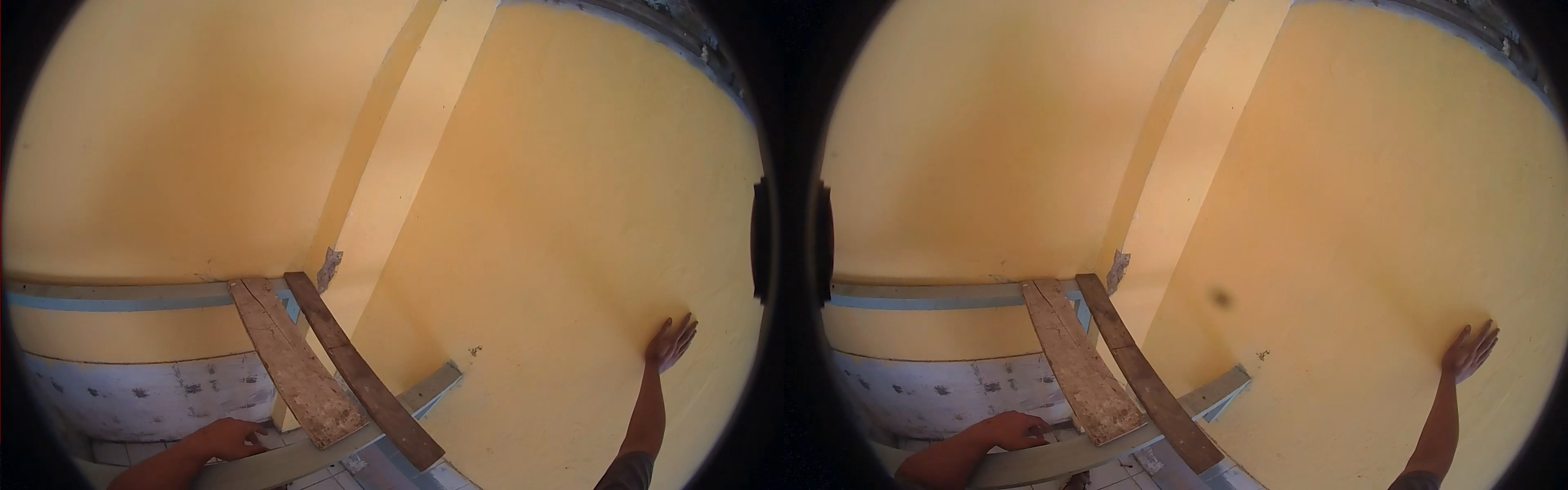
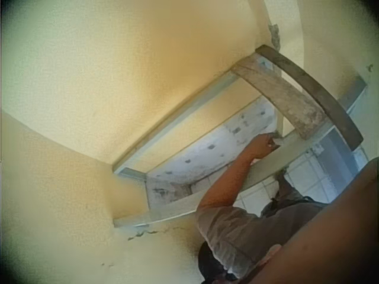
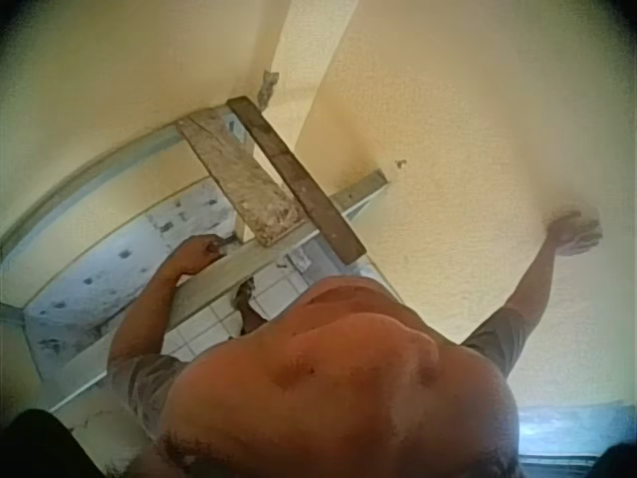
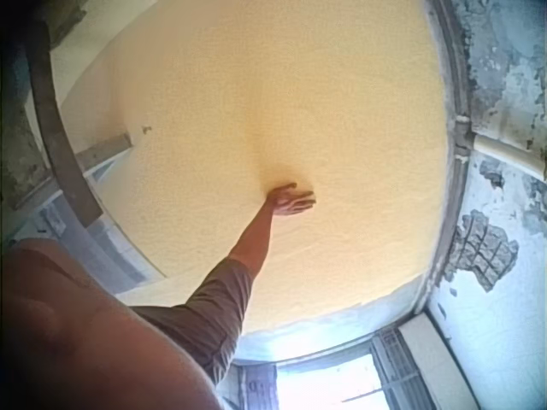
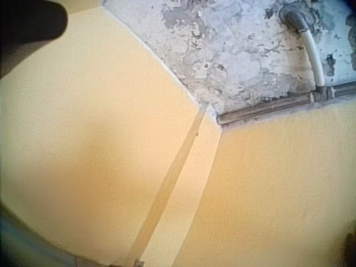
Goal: The person positions wooden planks on a metal frame and adjusts the frame by hand.
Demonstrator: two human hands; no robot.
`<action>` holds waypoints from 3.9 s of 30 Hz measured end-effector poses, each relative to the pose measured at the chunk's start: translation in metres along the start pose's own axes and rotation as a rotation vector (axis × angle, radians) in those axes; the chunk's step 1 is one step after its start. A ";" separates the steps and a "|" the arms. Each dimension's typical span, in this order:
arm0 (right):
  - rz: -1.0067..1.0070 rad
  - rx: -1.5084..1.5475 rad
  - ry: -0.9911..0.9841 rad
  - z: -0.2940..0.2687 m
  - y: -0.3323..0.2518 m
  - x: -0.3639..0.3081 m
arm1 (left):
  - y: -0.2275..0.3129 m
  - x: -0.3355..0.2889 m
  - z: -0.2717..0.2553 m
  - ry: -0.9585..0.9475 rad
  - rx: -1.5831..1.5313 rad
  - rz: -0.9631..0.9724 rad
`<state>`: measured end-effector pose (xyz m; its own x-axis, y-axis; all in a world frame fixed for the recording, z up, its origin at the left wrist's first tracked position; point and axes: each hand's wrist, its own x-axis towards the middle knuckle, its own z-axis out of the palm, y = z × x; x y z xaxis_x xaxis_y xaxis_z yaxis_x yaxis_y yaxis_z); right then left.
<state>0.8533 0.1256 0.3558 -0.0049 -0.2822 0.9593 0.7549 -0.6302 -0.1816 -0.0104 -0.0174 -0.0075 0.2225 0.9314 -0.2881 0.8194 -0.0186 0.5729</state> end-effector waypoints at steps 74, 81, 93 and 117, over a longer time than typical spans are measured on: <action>-0.037 0.024 -0.054 -0.022 0.003 -0.022 | -0.024 0.011 0.010 -0.040 -0.011 0.065; -0.018 0.024 -0.077 -0.024 0.001 -0.022 | -0.017 0.009 0.006 -0.047 0.006 0.052; -0.043 0.028 -0.047 -0.023 0.002 -0.023 | -0.015 0.007 0.006 -0.045 -0.030 0.028; -0.063 0.054 -0.038 -0.017 0.008 -0.027 | -0.013 0.007 0.007 -0.025 -0.031 0.033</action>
<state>0.8484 0.1158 0.3252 -0.0294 -0.2144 0.9763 0.7879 -0.6060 -0.1094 -0.0158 -0.0136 -0.0224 0.2624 0.9211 -0.2878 0.7950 -0.0373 0.6055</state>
